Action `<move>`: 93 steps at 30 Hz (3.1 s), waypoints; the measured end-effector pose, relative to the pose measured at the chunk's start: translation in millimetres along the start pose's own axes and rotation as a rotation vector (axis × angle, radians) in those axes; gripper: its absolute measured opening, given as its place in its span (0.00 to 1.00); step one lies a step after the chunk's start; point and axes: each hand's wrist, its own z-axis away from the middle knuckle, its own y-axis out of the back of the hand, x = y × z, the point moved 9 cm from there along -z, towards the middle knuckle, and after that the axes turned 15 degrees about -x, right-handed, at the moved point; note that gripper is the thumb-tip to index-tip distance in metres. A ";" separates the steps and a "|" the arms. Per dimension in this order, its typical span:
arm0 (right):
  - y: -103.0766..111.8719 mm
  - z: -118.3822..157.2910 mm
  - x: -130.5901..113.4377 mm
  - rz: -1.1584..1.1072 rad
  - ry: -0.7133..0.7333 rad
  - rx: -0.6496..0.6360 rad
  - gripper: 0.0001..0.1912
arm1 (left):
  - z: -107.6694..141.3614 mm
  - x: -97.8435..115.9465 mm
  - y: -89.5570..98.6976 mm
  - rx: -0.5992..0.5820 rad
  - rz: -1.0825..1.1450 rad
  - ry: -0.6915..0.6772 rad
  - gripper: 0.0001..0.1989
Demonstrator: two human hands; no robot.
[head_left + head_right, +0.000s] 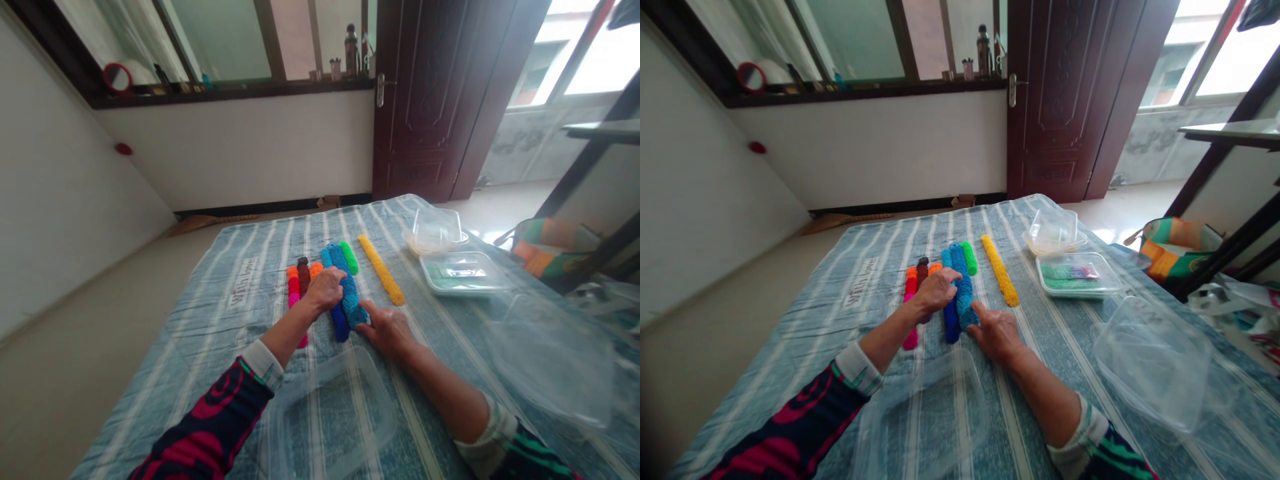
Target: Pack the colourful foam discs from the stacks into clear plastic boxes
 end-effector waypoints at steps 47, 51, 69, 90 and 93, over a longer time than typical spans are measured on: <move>-2.6 -1.3 0.8 -0.022 0.012 0.001 0.21 | -15.9 -19.5 0.3 0.097 0.127 -0.005 0.13; -1.4 -0.8 0.8 -0.019 0.012 0.004 0.21 | -16.5 -17.6 0.4 0.091 0.122 -0.001 0.13; 2.3 3.6 1.1 -0.103 0.103 0.127 0.15 | 72.6 -17.4 19.2 0.232 0.282 -0.072 0.10; 11.3 3.0 1.1 -0.037 0.081 0.082 0.20 | 183.5 -48.2 -50.8 0.205 0.727 0.040 0.13; 15.7 2.6 2.3 -0.054 0.069 0.112 0.20 | 183.8 -47.8 -53.0 0.219 0.766 0.041 0.14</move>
